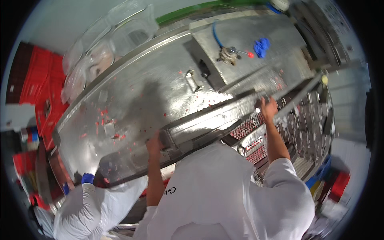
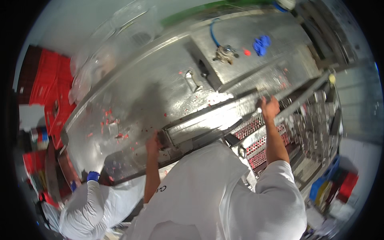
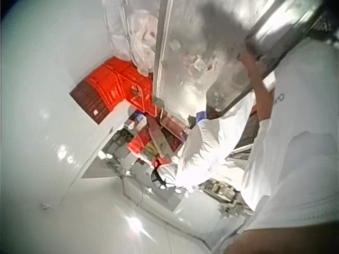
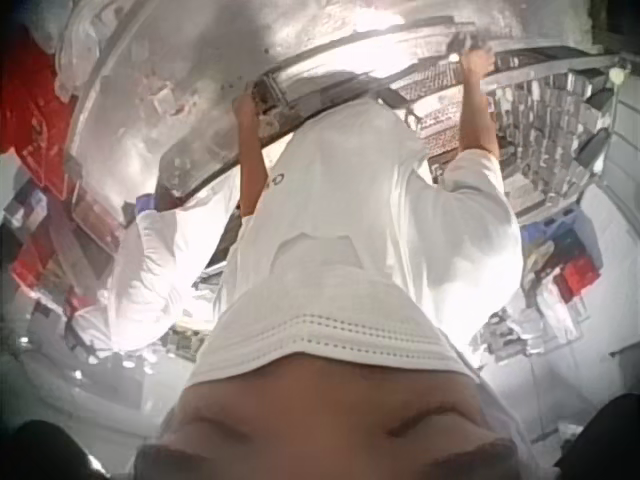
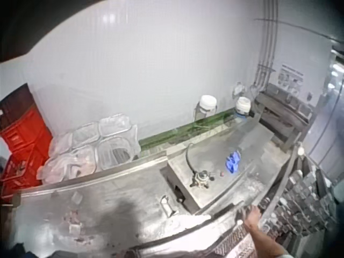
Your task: The person repeatedly picks up small metal molds from a stainless steel table and places them into a large perforated metal basket. The person handles the molds one by one, transferring them from the table surface into the basket's compartments.
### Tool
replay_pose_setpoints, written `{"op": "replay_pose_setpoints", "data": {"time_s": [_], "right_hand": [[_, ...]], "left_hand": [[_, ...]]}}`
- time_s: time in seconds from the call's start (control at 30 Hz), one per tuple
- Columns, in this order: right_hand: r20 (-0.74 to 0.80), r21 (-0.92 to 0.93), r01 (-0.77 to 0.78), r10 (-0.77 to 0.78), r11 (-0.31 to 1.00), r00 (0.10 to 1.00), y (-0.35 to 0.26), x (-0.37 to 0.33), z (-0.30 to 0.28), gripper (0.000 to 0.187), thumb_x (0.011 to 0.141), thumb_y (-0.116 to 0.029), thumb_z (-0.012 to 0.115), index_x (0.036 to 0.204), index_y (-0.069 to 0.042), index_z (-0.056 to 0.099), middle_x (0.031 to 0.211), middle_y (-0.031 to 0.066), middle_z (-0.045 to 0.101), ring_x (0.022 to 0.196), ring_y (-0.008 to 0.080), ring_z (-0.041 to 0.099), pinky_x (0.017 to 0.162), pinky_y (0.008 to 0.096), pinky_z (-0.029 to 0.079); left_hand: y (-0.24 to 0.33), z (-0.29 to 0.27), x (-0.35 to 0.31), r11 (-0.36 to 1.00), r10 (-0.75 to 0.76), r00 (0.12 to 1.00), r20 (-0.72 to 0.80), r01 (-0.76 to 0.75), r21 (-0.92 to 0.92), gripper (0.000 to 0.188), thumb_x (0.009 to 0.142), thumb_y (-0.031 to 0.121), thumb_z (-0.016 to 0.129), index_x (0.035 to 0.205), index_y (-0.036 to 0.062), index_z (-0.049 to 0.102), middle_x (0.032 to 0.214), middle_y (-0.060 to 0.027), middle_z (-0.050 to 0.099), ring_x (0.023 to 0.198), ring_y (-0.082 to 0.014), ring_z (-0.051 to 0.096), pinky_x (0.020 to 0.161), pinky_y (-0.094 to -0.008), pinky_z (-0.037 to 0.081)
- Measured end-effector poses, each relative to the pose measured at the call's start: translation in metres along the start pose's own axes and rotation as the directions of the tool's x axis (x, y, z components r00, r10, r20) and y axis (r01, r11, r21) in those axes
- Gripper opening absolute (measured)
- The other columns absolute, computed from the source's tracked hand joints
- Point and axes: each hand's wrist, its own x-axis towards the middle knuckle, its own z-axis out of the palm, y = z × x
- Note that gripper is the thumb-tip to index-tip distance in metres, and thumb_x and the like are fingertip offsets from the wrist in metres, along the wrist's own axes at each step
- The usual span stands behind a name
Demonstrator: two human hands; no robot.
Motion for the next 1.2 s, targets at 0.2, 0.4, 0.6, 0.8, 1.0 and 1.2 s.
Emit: {"op": "replay_pose_setpoints", "data": {"time_s": [0.2,0.4,0.6,0.8,1.0,1.2], "right_hand": [[0.121,0.542,-0.057,-0.011,0.838,0.993,-0.024,-0.066,0.060,0.069,0.091,-0.056,0.067,0.109,0.010,0.061,0.104,0.0290,0.067,0.093,0.0400,0.064,0.088,0.0467,0.048],[0.611,0.437,-0.344,0.007,0.831,0.792,-0.183,-0.112,0.040,0.060,0.094,-0.049,0.068,0.090,0.011,0.063,0.079,0.0152,0.066,0.075,0.0201,0.056,0.074,0.0391,0.049],[0.311,0.589,0.092,-0.330,0.803,0.891,-0.319,-0.078,0.025,0.051,0.095,-0.042,0.067,0.104,0.008,0.061,0.089,0.0203,0.066,0.077,0.0298,0.061,0.078,0.0421,0.050],[0.346,0.382,0.181,-0.322,0.906,0.881,-0.384,-0.033,0.071,0.059,0.096,-0.048,0.060,0.120,0.006,0.061,0.113,0.0323,0.066,0.112,0.0482,0.062,0.096,0.0491,0.049],[0.043,0.310,0.624,-0.666,0.717,0.745,-0.373,-0.028,0.014,0.050,0.095,-0.039,0.065,0.123,0.002,0.064,0.123,0.0222,0.063,0.120,0.0389,0.058,0.104,0.0457,0.045],[0.357,-0.155,0.588,-0.510,0.794,0.783,-0.222,0.060,-0.105,0.037,0.105,-0.038,0.043,0.120,-0.015,0.068,0.085,0.0143,0.074,0.068,0.0295,0.070,0.060,0.0459,0.056]], "left_hand": [[0.106,-0.056,0.045,0.758,0.584,0.786,-0.200,-0.441,0.481,0.049,0.094,0.038,0.072,0.067,-0.0010,0.063,0.054,0.0034,0.048,0.056,-0.0061,0.039,0.051,-0.0314,0.034],[0.147,-0.095,0.085,0.541,0.697,0.668,-0.260,-0.252,0.802,0.039,0.101,0.038,0.058,0.089,0.0028,0.071,0.073,-0.0173,0.068,0.069,-0.0347,0.065,0.067,-0.0480,0.052],[0.150,-0.144,0.111,0.474,0.635,0.720,-0.279,-0.078,0.877,0.048,0.103,0.036,0.048,0.136,0.0017,0.053,0.115,-0.0300,0.065,0.107,-0.0474,0.064,0.091,-0.0540,0.052],[0.107,-0.103,0.116,0.335,0.746,0.622,-0.237,-0.043,0.941,0.064,0.101,0.033,0.048,0.151,-0.0042,0.036,0.149,-0.0311,0.041,0.141,-0.0414,0.039,0.116,-0.0519,0.032],[0.034,-0.067,0.078,0.058,0.852,0.479,0.209,-0.483,0.874,0.064,0.088,0.031,0.069,0.139,-0.0032,0.051,0.149,-0.0311,0.040,0.141,-0.0445,0.038,0.116,-0.0565,0.031],[0.080,0.088,0.024,-0.049,0.799,0.305,0.519,-0.826,0.561,0.050,0.088,0.028,0.072,0.128,0.0006,0.061,0.140,-0.0276,0.052,0.131,-0.0436,0.049,0.111,-0.0531,0.038]]}}
